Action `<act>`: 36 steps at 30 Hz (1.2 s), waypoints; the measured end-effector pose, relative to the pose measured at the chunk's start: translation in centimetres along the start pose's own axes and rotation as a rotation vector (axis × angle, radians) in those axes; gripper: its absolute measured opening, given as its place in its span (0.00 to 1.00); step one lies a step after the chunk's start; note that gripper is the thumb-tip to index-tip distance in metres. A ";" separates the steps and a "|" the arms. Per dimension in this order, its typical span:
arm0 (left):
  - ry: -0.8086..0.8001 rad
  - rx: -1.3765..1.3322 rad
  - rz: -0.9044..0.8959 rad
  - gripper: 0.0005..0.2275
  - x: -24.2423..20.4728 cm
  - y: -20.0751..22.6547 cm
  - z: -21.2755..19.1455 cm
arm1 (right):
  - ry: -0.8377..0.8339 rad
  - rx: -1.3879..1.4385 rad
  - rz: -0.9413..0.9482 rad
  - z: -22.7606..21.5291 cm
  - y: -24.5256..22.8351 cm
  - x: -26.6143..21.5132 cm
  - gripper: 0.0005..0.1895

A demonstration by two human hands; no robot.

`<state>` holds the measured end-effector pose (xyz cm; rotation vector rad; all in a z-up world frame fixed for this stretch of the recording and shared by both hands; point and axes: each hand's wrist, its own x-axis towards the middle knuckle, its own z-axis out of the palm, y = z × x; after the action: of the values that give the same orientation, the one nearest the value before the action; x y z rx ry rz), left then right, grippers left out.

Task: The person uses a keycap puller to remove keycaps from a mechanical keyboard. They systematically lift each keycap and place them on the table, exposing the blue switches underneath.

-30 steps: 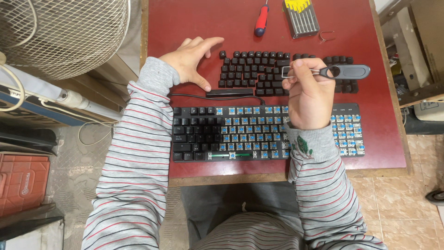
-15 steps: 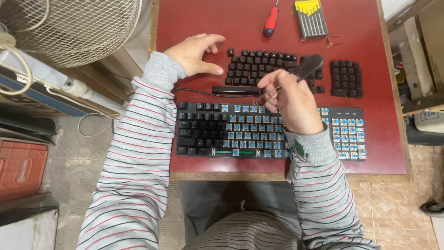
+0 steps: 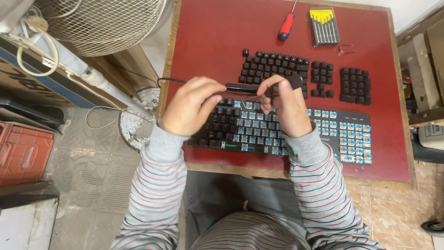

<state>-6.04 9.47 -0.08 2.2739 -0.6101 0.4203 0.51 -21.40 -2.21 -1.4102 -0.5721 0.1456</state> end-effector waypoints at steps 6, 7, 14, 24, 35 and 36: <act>0.373 -0.006 -0.012 0.16 -6.5 0.3 4.8 | 0.049 -0.499 -0.096 2.8 -2.1 0.7 0.19; 0.375 -0.004 -0.011 0.16 -6.8 0.3 5.0 | 0.047 -0.498 -0.099 3.1 -2.0 0.9 0.19; 0.226 0.120 0.032 0.21 -7.2 1.3 6.5 | 0.138 -0.805 -0.195 6.0 -2.2 1.3 0.08; 0.112 0.165 0.010 0.25 -7.4 1.8 6.8 | -0.082 -0.944 -0.183 5.7 -1.4 4.1 0.06; 0.126 0.169 0.018 0.25 -7.5 1.2 7.4 | -0.074 -0.767 -0.073 2.5 -0.7 7.1 0.12; 0.127 0.167 0.017 0.26 -7.5 1.2 7.3 | -0.059 -0.737 -0.039 2.2 -0.5 7.1 0.12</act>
<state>-12.13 5.67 -7.78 2.3790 -0.5474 0.6402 5.53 -16.51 0.43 -2.1095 -0.7420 -0.0678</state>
